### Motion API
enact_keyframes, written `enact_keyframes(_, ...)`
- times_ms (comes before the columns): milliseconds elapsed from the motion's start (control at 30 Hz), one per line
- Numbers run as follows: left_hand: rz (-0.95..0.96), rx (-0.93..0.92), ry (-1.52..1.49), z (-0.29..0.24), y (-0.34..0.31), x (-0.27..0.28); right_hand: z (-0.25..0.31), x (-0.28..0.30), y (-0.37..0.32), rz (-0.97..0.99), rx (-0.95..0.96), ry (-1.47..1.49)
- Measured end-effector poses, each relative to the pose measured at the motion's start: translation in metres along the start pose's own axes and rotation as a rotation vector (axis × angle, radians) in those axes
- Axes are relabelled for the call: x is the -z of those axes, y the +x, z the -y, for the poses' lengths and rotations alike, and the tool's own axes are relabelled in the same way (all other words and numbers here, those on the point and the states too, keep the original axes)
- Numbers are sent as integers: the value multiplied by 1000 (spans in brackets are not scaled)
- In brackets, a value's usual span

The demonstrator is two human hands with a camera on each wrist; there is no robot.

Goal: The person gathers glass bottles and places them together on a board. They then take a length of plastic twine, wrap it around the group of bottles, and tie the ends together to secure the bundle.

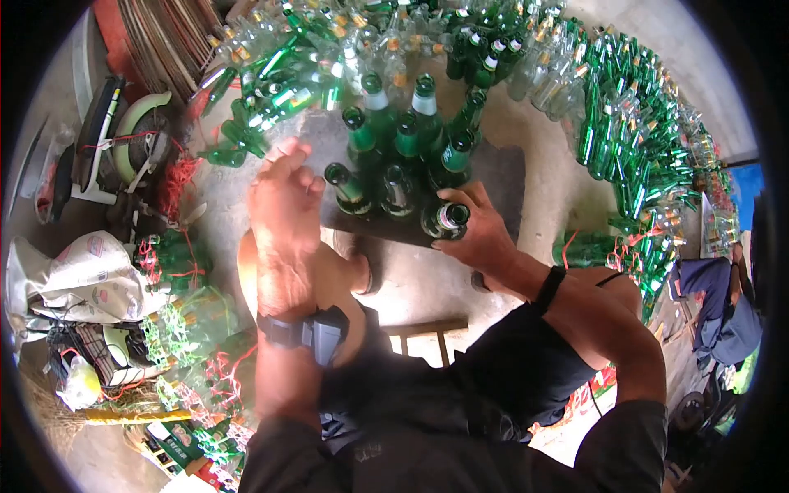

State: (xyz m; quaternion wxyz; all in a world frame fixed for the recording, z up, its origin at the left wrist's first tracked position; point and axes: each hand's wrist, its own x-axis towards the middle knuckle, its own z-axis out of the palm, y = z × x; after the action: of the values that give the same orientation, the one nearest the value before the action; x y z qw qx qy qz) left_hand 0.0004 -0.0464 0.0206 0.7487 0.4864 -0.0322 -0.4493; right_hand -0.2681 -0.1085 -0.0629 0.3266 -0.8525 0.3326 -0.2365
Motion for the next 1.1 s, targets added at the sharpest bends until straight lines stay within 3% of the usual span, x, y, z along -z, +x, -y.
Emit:
enact_keyframes(500,36,-13,16,0,-2,12,11,-1,-1,18,-149,-6)
enact_keyframes(800,17,-1,51,5,-3,19,-21,-14,-12,-18,-204,-4)
enact_keyframes(900,-22,-22,116,7,-6,16,-33,-18,-13,79,-252,-117)
enact_keyframes(967,-52,-36,169,10,-9,15,-38,-20,-12,229,-344,135)
enact_keyframes(1100,-88,-42,305,22,-11,23,-56,-38,-15,237,-400,59)
